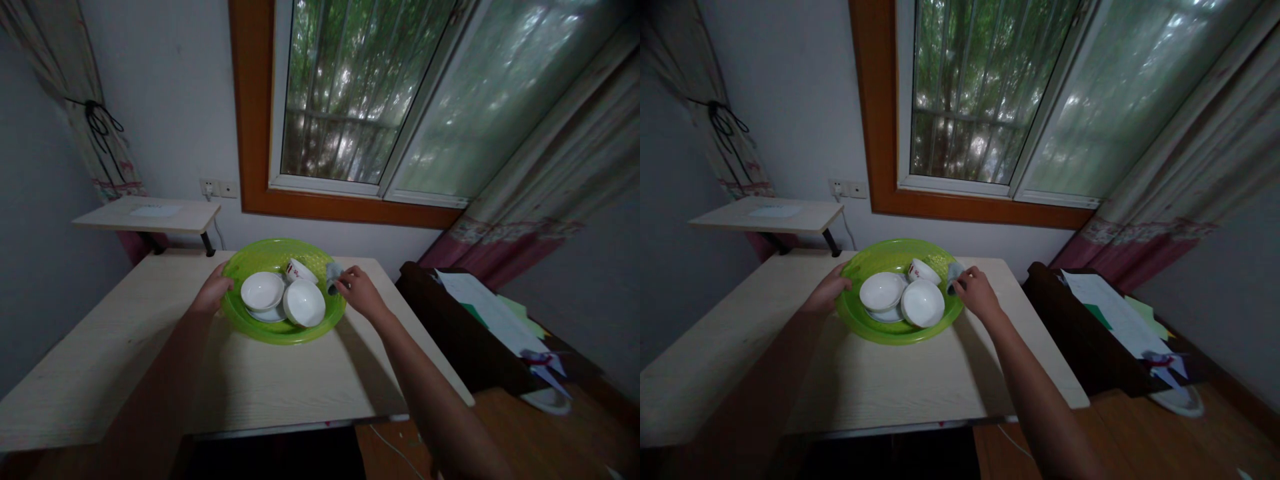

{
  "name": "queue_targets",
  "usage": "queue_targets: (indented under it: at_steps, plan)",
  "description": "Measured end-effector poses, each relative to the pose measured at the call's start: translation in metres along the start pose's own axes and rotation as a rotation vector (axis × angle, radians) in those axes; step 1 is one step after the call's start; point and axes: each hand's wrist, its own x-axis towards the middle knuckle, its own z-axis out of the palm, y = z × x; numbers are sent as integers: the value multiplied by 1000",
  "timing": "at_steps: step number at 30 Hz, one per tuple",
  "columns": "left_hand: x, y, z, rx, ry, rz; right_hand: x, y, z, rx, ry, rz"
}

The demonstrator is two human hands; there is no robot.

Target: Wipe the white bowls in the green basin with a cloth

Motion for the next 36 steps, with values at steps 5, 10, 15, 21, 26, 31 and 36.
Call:
queue_targets:
  at_steps: [5, 10, 15, 21, 26, 31, 36]
  plan:
    - [-4, 5, 3, 14, 17, -18, -23, -13, -7, -63, -58, 34]
    - [-4, 6, 3, 10, 38, -20, -6, -22, -3, -148, -200, 42]
    - [-3, 6, 2, 20, 34, -22, 31, -20, 2, -268, -314, -31]
    - [0, 3, 0, 44, 45, -24, 80, -10, 14, -281, -301, -67]
    - [1, 1, 0, 42, 57, -30, 100, -20, 22, -343, -280, -318]
    - [1, 1, 0, 45, 66, -34, 97, -36, 21, -412, -353, -445]
    - [2, -2, 0, 21, 21, -5, 73, -38, 12, -448, -405, -358]
